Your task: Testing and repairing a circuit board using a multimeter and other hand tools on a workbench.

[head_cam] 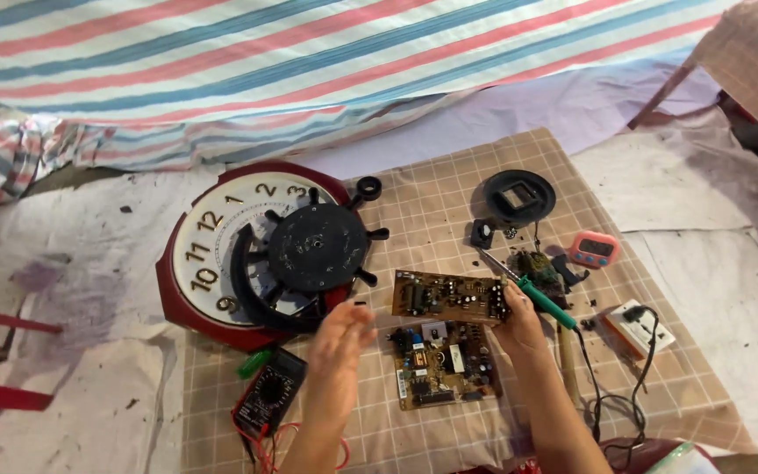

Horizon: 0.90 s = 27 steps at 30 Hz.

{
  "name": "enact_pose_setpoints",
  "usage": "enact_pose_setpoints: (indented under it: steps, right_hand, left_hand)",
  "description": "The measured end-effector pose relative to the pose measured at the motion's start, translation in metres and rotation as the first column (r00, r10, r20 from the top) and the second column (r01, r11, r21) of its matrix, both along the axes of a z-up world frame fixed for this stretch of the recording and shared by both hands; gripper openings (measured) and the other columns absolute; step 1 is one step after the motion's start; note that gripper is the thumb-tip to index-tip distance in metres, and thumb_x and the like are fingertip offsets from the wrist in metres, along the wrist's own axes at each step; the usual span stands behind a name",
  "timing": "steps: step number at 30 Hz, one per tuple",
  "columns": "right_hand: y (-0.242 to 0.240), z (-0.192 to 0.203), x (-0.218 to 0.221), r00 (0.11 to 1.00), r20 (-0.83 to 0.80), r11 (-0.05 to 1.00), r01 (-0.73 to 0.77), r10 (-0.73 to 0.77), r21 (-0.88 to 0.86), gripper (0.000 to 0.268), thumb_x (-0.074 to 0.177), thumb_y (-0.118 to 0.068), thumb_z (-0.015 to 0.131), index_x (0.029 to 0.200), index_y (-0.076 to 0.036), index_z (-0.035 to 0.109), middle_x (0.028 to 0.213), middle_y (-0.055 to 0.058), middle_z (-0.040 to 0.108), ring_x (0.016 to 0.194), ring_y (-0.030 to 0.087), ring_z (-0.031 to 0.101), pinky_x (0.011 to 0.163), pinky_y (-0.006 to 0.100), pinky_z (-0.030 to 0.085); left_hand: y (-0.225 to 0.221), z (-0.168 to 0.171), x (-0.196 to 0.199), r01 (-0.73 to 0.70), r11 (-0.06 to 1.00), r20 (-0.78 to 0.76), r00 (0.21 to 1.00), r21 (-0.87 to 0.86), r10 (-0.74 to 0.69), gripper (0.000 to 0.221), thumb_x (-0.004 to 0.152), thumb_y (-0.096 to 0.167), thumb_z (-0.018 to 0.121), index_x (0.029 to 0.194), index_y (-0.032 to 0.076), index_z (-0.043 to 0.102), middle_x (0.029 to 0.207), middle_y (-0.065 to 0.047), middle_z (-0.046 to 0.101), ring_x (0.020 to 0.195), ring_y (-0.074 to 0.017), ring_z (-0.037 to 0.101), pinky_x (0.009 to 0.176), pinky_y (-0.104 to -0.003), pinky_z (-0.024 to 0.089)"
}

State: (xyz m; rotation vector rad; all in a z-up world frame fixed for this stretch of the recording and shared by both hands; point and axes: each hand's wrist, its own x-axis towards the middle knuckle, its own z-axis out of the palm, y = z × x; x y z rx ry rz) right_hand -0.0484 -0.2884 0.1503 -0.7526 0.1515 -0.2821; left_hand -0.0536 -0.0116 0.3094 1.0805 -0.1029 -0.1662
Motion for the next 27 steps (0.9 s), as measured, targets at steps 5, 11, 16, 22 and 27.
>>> enact_pose_setpoints:
  steps: [5,11,16,22,27]
  right_hand:
    - [0.001,0.006,0.001,0.988,0.053,0.988,-0.146,0.144,0.054,0.028,0.075,-0.018,0.065,0.095,-0.002,0.053,0.083,0.012,0.058,0.074,0.021,0.059,0.056,0.03,0.051]
    - [-0.004,-0.015,-0.002,0.978,-0.125,0.986,-0.168,0.167,-0.001,0.028,0.077,-0.015,0.06,0.101,-0.004,0.053,0.079,0.013,0.058,0.066,0.022,0.059,0.051,0.031,0.05]
    - [-0.002,0.007,-0.001,0.974,-0.128,0.983,-0.185,0.186,0.02,0.022,0.077,-0.015,0.061,0.094,-0.004,0.052,0.076,0.012,0.057,0.065,0.022,0.06,0.053,0.03,0.052]
    - [0.0,0.013,-0.001,0.966,-0.154,0.975,-0.217,0.206,-0.057,0.024,0.077,-0.019,0.061,0.095,-0.004,0.055,0.079,0.011,0.058,0.069,0.021,0.059,0.056,0.031,0.051]
    - [-0.007,0.022,-0.001,0.986,0.004,0.985,-0.164,0.165,-0.053,0.018,0.083,-0.01,0.054,0.1,-0.004,0.052,0.085,0.007,0.055,0.069,0.013,0.053,0.059,0.02,0.046]
  left_hand:
    - [-0.026,-0.034,0.025,0.152,0.988,-0.393,0.907,-0.032,-0.152,0.083,0.067,0.025,0.06,0.136,0.004,0.019,0.12,-0.012,0.049,0.103,-0.0225,0.052,0.09,-0.034,0.042]
    - [-0.039,-0.023,0.027,0.264,0.962,-0.504,0.822,-0.075,-0.265,0.047,0.074,0.023,0.051,0.119,0.009,0.051,0.13,-0.015,0.046,0.116,-0.0286,0.044,0.092,-0.045,0.039]
    - [-0.051,-0.018,0.023,0.275,0.945,-0.595,0.735,-0.177,-0.325,0.071,0.063,0.026,0.055,0.13,0.01,0.037,0.132,-0.02,0.039,0.118,-0.0398,0.04,0.08,-0.057,0.042]
    - [-0.049,-0.058,0.025,0.227,0.954,-0.527,0.796,-0.196,-0.297,0.041,0.067,0.01,0.06,0.107,0.003,0.055,0.123,-0.02,0.051,0.112,-0.0425,0.047,0.07,-0.061,0.048]
    - [-0.034,-0.107,0.036,0.16,0.952,-0.465,0.843,-0.26,-0.269,0.041,0.069,0.016,0.06,0.109,0.005,0.053,0.118,-0.021,0.05,0.104,-0.0427,0.05,0.064,-0.055,0.051]
